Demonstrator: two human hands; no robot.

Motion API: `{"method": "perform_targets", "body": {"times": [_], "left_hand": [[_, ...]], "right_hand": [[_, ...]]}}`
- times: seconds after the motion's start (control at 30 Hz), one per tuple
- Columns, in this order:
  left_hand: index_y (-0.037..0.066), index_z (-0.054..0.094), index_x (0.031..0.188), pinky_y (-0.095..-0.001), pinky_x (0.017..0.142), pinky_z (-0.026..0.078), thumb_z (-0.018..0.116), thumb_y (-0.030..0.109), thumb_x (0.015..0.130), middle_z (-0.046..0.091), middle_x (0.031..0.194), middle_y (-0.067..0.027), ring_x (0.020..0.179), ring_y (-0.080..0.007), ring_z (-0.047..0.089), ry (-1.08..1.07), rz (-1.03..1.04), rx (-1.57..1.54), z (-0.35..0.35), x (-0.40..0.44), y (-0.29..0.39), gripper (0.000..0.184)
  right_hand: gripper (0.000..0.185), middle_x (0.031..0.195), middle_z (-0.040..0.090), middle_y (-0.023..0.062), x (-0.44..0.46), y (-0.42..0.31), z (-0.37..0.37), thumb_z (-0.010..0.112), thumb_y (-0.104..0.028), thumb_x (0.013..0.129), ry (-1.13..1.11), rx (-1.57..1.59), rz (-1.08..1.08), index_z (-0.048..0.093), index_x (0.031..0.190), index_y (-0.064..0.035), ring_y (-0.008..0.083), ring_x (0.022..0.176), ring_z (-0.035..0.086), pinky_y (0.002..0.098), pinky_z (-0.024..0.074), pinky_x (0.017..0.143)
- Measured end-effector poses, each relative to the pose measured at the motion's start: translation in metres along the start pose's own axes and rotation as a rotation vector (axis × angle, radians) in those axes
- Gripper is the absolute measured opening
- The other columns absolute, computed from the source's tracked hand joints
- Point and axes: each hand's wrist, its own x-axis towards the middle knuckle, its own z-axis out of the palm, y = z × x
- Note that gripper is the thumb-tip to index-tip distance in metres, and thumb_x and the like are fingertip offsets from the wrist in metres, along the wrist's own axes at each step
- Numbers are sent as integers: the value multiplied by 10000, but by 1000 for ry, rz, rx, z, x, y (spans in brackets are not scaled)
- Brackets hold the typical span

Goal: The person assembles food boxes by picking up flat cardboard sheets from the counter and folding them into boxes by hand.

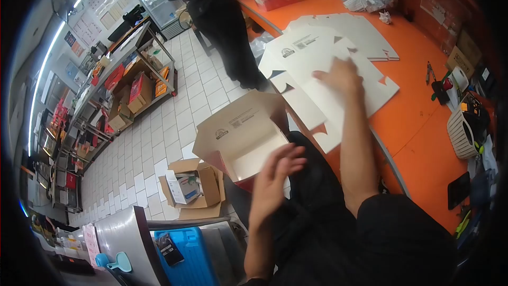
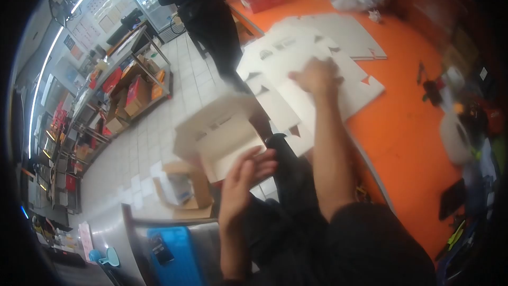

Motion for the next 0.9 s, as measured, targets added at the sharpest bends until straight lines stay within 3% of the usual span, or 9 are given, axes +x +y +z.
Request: {"method": "perform_targets", "body": {"times": [0.03, 0.17, 0.33, 0.47, 0.57, 0.63, 0.77, 0.83, 0.9], "left_hand": [[-48, 417, 1414, -338, 979, 520, 435, 214, 1081, 592, 1317, -215, 1130, -242, 634, -65, -100, -30, 9, 8, -4, 424], [-39, 306, 1474, -339, 973, 516, 501, 374, 1052, 592, 1308, -190, 1128, -250, 639, 65, -301, -68, 44, 43, -22, 622], [22, 357, 1431, -385, 894, 527, 545, 123, 922, 600, 1189, -124, 1023, -253, 635, -51, -230, -632, 49, 85, -41, 552], [9, 532, 1193, -315, 643, 517, 583, 99, 899, 624, 971, -77, 802, -187, 618, -41, -398, -294, 58, 103, -6, 312], [8, 521, 1211, -306, 641, 510, 564, 70, 913, 622, 951, -79, 777, -185, 616, 84, -242, -141, 69, 109, -8, 307], [3, 494, 1265, -321, 661, 524, 545, 65, 938, 614, 1015, -98, 857, -189, 622, 75, -126, -114, 68, 105, -22, 337], [33, 406, 1389, -377, 707, 550, 556, 128, 974, 562, 1178, -114, 1041, -219, 593, 303, -68, -215, 74, 76, 1, 451], [57, 410, 1391, -378, 699, 548, 572, 182, 987, 567, 1168, -101, 1027, -220, 597, 485, 17, -327, 69, 67, 0, 452], [47, 460, 1358, -363, 690, 548, 600, 252, 986, 591, 1137, -105, 969, -206, 617, 624, 21, -243, 56, 49, 5, 447]], "right_hand": [[713, 1423, 506, 260, 6, 18, -2, 682, -556, 865, 54, 36, -16, 609, 1284, 16, 421, 1319, 484, 527, 428, 1070], [685, 1241, 618, 318, -35, 51, -47, 661, -482, 894, 113, 154, -52, 617, 1196, 130, 402, 1201, 591, 401, 446, 1041], [723, 1344, 558, 315, -74, 81, -38, 713, -431, 864, 193, 132, -74, 557, 1305, 121, 384, 1278, 550, 391, 414, 1085], [743, 1396, 522, 301, -96, 89, -33, 764, -396, 812, 146, 116, -173, 553, 1333, 89, 385, 1301, 531, 399, 401, 1101], [632, 1402, 537, 268, -107, 87, -36, 772, -323, 830, 160, 92, -243, 593, 1312, 44, 363, 1295, 542, 404, 406, 1095], [430, 1285, 598, 261, -107, 80, -37, 747, -180, 858, 492, 672, -156, 633, 1173, 89, 327, 1246, 550, 380, 415, 1077], [456, 1350, 566, 134, -111, 65, -29, 676, -158, 946, 1398, 488, -377, 528, 1356, -21, 291, 1214, 546, 392, 414, 1061], [558, 1426, 482, 199, -129, 45, -14, 707, -105, 909, 1298, 763, -397, 457, 1391, 22, 358, 1303, 474, 467, 391, 1090], [525, 1400, 508, 245, -147, 44, 8, 680, -75, 919, 470, 1497, -549, 473, 1394, 14, 364, 1287, 508, 511, 399, 1081]]}}
